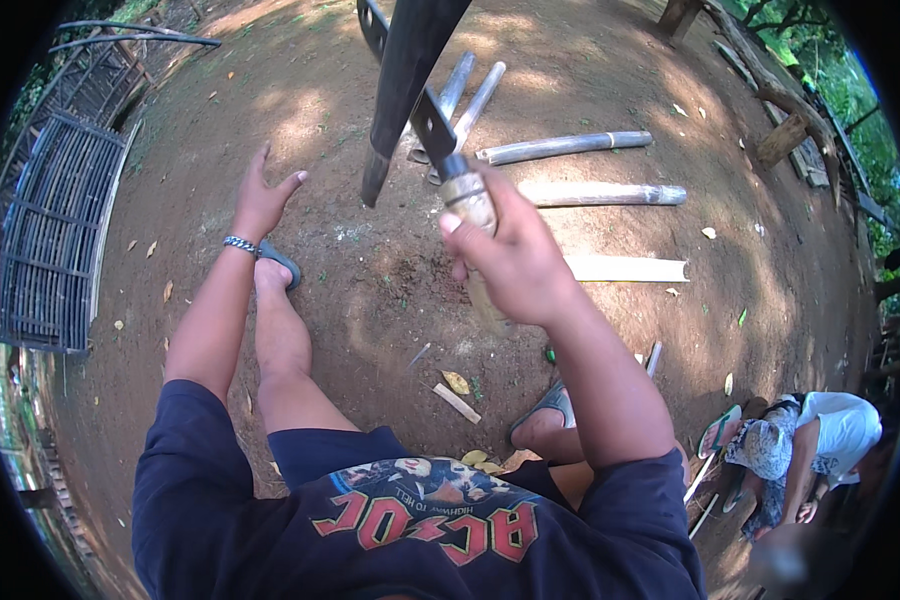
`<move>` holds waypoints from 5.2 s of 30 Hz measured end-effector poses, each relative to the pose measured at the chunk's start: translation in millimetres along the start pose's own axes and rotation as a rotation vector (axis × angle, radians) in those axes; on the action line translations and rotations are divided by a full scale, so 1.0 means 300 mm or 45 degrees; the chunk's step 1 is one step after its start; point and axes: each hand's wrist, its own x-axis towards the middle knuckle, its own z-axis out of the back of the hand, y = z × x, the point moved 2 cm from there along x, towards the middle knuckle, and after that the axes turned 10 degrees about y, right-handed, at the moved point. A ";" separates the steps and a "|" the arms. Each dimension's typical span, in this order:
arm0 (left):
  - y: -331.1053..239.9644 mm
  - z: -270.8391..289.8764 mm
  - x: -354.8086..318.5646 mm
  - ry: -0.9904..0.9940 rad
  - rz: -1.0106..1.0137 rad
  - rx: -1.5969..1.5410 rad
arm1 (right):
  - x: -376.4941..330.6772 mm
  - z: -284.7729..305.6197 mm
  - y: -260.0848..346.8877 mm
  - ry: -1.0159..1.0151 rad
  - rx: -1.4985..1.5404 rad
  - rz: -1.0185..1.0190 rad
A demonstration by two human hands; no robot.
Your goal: The person uses a machete to split bamboo poles into thin strips. They hold the bamboo vertically and strike it with the blade to separate the material, occasionally adjusting the pieces. The person works on multiple bamboo segments, creating a pile of split strips on the ground.
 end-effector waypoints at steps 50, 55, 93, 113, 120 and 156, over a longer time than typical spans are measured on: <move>-0.698 -0.051 -0.072 -0.159 -0.458 -0.604 | 0.076 -0.074 -0.715 -0.182 -0.192 -0.664; -0.750 -0.102 -0.050 -0.416 -0.455 -0.147 | 0.020 -0.041 -0.742 -0.205 -0.378 -0.679; -0.729 -0.112 -0.156 -0.301 -0.554 -0.201 | -0.199 0.061 -0.682 -0.298 -0.947 -0.816; -0.849 -0.256 -0.222 0.614 -0.828 -1.439 | -0.285 -0.085 -0.639 -0.450 -0.019 -0.790; -0.866 -0.287 -0.227 0.920 -0.833 -1.457 | -0.338 0.022 -0.611 -0.286 -0.169 -0.888; -0.796 0.365 -0.267 0.288 -1.096 -1.805 | -0.473 0.343 -1.006 -0.917 -0.108 -0.780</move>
